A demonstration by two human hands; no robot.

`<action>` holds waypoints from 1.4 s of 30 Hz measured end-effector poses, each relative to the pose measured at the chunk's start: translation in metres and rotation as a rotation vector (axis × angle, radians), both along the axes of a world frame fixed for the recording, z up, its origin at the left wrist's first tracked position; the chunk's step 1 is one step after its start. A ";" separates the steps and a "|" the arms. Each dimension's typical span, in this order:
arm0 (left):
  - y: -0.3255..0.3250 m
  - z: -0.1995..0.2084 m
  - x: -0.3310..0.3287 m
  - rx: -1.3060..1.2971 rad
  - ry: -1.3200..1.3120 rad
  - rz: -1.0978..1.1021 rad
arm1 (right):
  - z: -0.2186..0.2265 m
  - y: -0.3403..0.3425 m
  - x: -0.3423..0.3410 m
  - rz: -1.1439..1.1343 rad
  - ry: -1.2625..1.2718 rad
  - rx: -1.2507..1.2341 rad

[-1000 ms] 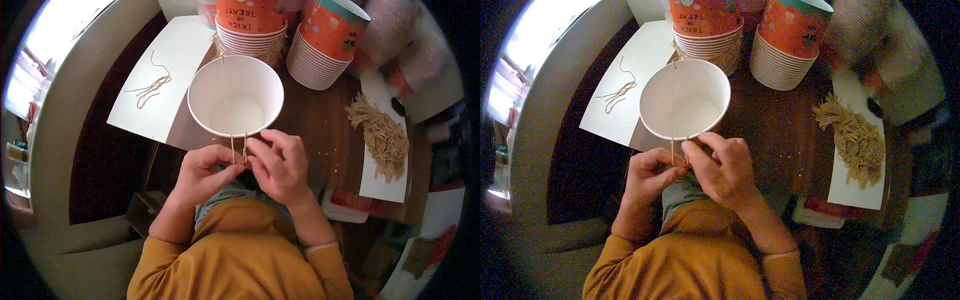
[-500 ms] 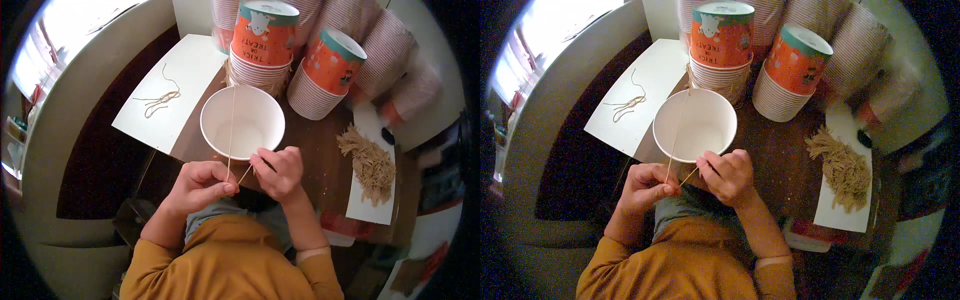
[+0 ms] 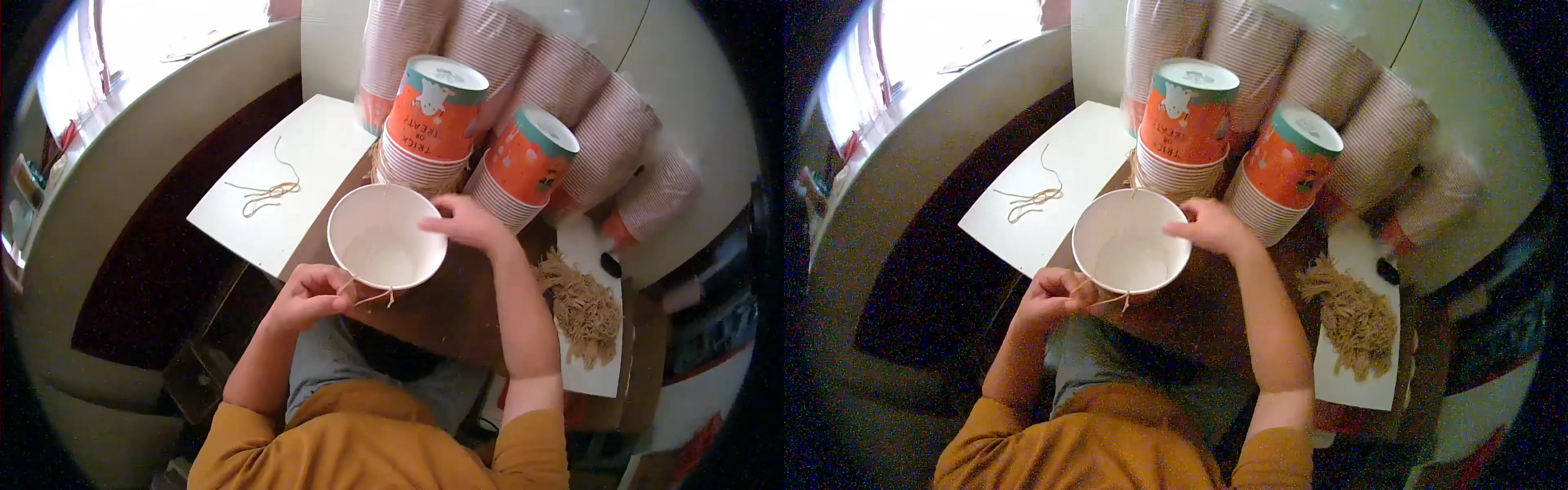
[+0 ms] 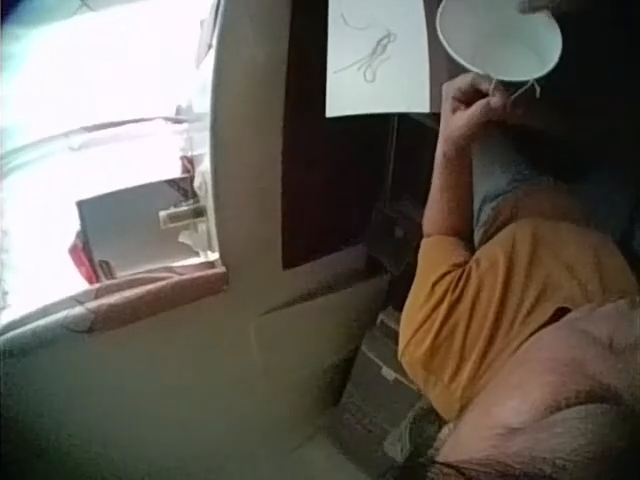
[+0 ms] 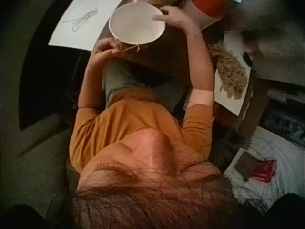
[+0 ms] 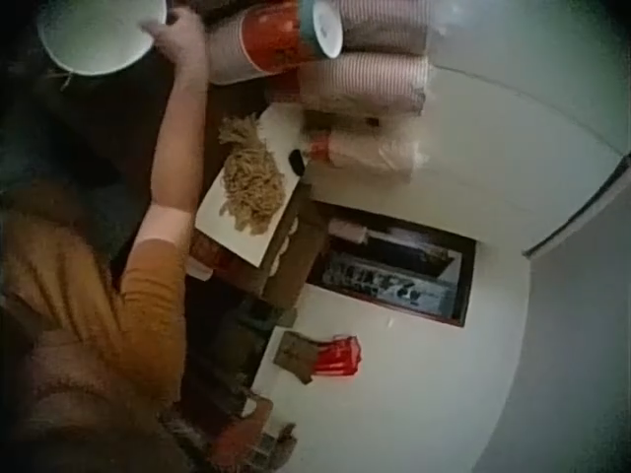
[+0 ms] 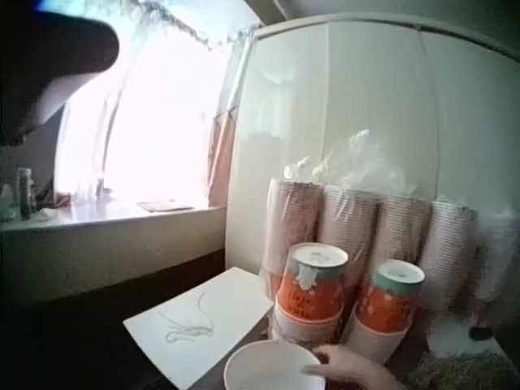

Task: The person is threading precut strings through holes in paper buckets to create carrying handles.

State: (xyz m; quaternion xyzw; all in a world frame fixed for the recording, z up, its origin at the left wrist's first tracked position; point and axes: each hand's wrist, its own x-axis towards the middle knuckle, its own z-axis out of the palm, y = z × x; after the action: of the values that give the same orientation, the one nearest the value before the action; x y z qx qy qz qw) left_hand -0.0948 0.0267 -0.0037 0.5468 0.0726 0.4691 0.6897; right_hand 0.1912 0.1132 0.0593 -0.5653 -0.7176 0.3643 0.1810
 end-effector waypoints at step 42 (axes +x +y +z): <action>0.237 0.061 0.122 0.436 0.223 0.598 | 0.082 0.010 0.066 -0.417 -0.484 0.917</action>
State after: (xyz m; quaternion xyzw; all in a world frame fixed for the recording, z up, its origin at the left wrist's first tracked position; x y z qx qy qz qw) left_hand 0.0267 0.2640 0.0573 0.6829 0.2020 0.5915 0.3780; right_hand 0.2569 0.1233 0.1411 -0.6264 -0.6965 -0.1688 0.3066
